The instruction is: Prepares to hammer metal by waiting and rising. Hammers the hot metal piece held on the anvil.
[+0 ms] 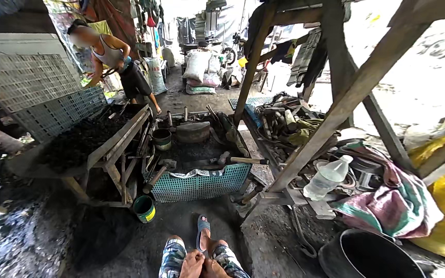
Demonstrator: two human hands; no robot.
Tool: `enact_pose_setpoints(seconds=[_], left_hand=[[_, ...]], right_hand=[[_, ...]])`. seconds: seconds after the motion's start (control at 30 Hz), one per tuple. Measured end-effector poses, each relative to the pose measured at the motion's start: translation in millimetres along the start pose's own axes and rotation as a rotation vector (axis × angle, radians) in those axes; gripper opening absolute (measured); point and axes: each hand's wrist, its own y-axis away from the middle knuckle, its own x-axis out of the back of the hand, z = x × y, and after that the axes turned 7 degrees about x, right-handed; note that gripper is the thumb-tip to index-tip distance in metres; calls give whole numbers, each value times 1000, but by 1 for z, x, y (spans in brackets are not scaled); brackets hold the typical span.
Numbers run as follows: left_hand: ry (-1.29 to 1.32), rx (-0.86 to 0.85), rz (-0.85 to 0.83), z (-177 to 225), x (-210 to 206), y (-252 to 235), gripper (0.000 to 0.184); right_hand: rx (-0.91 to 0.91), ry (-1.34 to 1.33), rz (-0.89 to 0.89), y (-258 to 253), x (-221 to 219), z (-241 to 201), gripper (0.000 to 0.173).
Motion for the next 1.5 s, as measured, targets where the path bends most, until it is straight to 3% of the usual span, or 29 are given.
enact_pose_setpoints(seconds=[1.5], left_hand=[[-43, -3, -3, -3, -3, -2, 34]], right_hand=[[-17, -12, 4, -2, -2, 3, 52]])
